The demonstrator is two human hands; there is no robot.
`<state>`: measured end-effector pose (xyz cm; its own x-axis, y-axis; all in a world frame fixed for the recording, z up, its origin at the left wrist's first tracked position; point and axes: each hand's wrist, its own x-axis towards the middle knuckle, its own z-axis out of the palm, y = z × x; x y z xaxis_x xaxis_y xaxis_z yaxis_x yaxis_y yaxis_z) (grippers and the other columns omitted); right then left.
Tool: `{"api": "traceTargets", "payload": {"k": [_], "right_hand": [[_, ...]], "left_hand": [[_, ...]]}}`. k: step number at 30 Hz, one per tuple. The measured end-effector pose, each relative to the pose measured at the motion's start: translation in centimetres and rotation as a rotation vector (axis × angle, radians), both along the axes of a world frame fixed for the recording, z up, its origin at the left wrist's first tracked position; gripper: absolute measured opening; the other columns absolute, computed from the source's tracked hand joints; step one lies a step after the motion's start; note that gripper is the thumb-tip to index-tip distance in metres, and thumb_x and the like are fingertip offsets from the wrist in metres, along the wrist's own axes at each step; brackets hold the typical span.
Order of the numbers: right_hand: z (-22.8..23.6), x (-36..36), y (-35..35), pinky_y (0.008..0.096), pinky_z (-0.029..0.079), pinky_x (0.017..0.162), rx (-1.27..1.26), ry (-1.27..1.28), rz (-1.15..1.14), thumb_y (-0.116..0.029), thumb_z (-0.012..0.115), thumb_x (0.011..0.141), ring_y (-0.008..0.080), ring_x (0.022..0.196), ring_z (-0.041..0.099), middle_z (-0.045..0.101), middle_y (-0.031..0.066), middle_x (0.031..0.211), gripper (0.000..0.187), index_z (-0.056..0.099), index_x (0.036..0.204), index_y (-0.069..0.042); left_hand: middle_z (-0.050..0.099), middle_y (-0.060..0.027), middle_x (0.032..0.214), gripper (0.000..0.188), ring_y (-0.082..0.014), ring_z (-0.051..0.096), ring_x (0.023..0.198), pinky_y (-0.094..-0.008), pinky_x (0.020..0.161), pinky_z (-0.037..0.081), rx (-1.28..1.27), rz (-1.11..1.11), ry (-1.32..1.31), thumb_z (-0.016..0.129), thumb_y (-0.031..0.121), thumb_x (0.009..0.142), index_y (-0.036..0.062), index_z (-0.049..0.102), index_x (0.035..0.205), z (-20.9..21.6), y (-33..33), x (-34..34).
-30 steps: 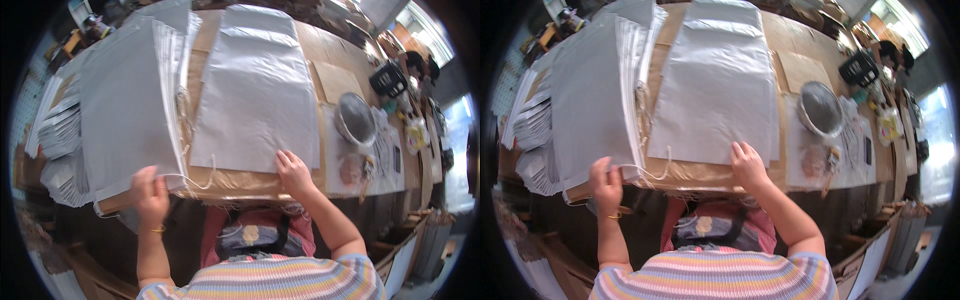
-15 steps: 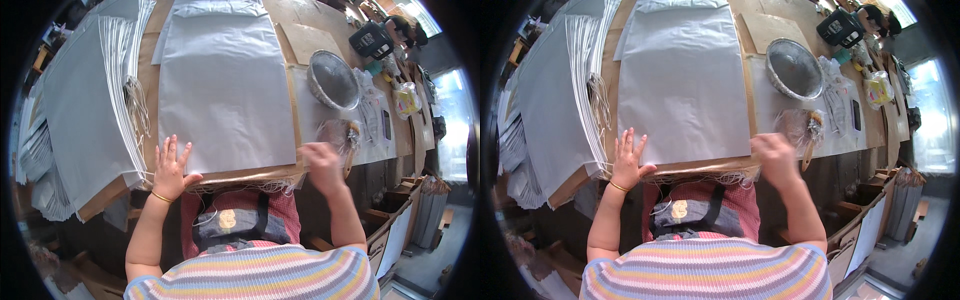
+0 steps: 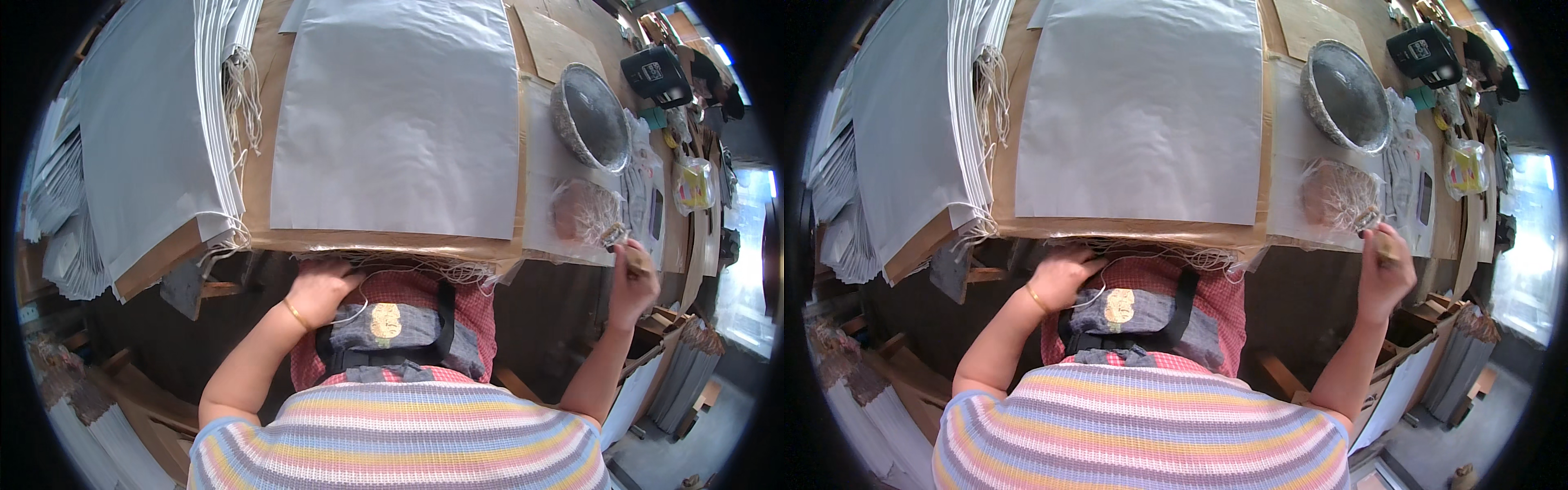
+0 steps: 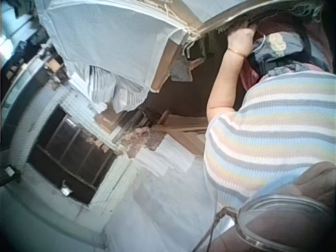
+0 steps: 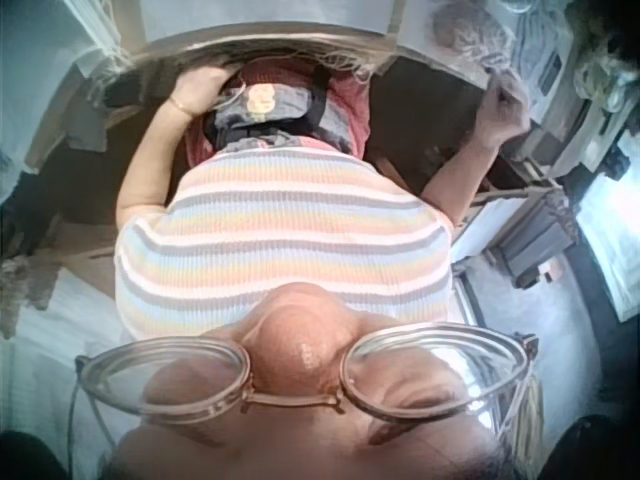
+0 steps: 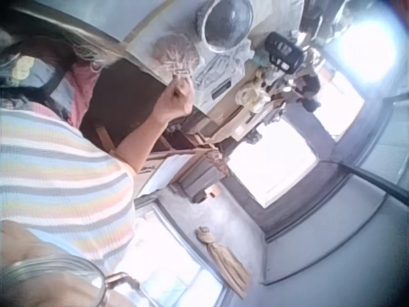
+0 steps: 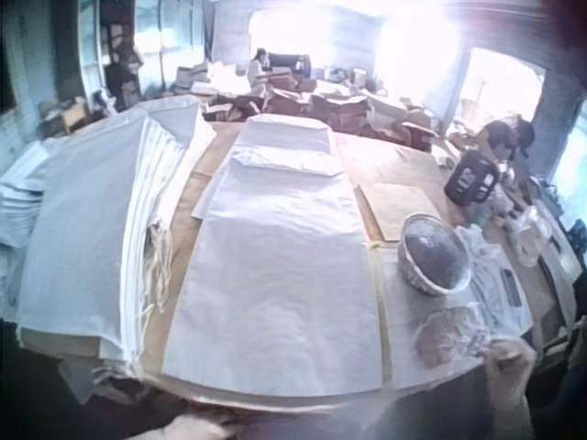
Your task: The person repeatedly applies adhesive to the edge of a white paper sheet using a brush, folds the edge over, and presses it to form a sealed pouch. The finished pouches are stacked on the table.
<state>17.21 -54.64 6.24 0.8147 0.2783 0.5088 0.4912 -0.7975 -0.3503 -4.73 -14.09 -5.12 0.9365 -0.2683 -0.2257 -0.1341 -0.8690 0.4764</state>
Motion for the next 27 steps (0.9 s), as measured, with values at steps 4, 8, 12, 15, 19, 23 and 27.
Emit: {"api": "traceTargets", "payload": {"k": [4,8,12,15,19,23,27], "right_hand": [[1.8,-1.9,3.9,0.0179,0.035,0.052,0.683,0.275,-0.048,-0.008,0.071,0.085,0.0036,0.057,0.047,0.056,-0.0004,0.066,0.013,0.061,0.080,-0.002],[-0.1,-3.7,10.8,0.0208,0.038,0.055,0.760,0.263,-0.004,-0.010,0.065,0.089,0.0061,0.060,0.049,0.061,0.0005,0.073,0.010,0.068,0.089,0.000],[-1.2,-6.5,19.5,0.0229,0.042,0.056,0.868,0.844,0.219,-0.008,0.065,0.088,0.0079,0.063,0.054,0.065,0.0024,0.078,0.010,0.071,0.089,0.000],[-2.4,-6.8,24.7,0.0255,0.044,0.054,0.586,0.735,0.451,-0.008,0.069,0.085,0.0104,0.061,0.056,0.064,0.0050,0.070,0.008,0.069,0.081,-0.001],[-3.5,-6.7,29.4,0.0291,0.046,0.055,0.475,0.603,0.642,-0.008,0.071,0.082,0.0176,0.058,0.058,0.064,0.0091,0.067,0.011,0.068,0.075,-0.001],[-4.5,-6.1,30.7,0.0333,0.047,0.054,0.368,0.582,0.604,-0.013,0.071,0.081,0.0228,0.056,0.059,0.062,0.0111,0.063,0.018,0.064,0.068,-0.002],[-4.4,-4.1,25.5,0.0321,0.044,0.051,0.230,0.630,0.296,-0.013,0.069,0.080,0.0184,0.049,0.052,0.055,0.0100,0.055,0.025,0.057,0.061,0.000]], "left_hand": [[0.063,-0.0186,0.110,0.039,-0.0345,0.060,0.101,-0.0383,0.090,0.048,-0.513,0.017,0.349,0.060,0.009,0.080,-0.0002,0.060,0.118,-2.9,0.5,-0.7],[0.067,-0.0174,0.095,0.032,-0.0272,0.065,0.087,-0.0336,0.080,0.050,-0.778,0.286,0.585,0.062,0.019,0.089,-0.0021,0.060,0.114,0.4,2.5,-2.8],[0.062,-0.0114,0.067,0.020,-0.0248,0.062,0.061,-0.0354,0.060,0.049,-0.688,0.225,0.549,0.067,0.017,0.084,0.0032,0.067,0.099,3.5,4.2,-5.4],[0.064,-0.0133,0.071,0.002,-0.0330,0.063,0.066,-0.0400,0.059,0.051,-0.146,0.331,0.025,0.065,0.011,0.077,0.0085,0.066,0.077,2.8,4.4,-6.6],[0.063,-0.0148,0.110,0.003,-0.0262,0.058,0.079,-0.0364,0.068,0.048,0.173,0.385,-0.341,0.062,0.006,0.076,0.0030,0.061,0.075,4.9,3.4,-2.9],[0.054,-0.0216,0.131,0.005,-0.0279,0.055,0.083,-0.0369,0.072,0.048,0.290,0.369,-0.355,0.056,0.005,0.073,0.0005,0.057,0.070,3.1,2.3,0.8],[0.056,-0.0249,0.128,0.009,-0.0278,0.057,0.082,-0.0365,0.071,0.049,0.297,0.339,-0.319,0.056,0.008,0.073,0.0005,0.058,0.069,2.8,2.6,1.7]]}}
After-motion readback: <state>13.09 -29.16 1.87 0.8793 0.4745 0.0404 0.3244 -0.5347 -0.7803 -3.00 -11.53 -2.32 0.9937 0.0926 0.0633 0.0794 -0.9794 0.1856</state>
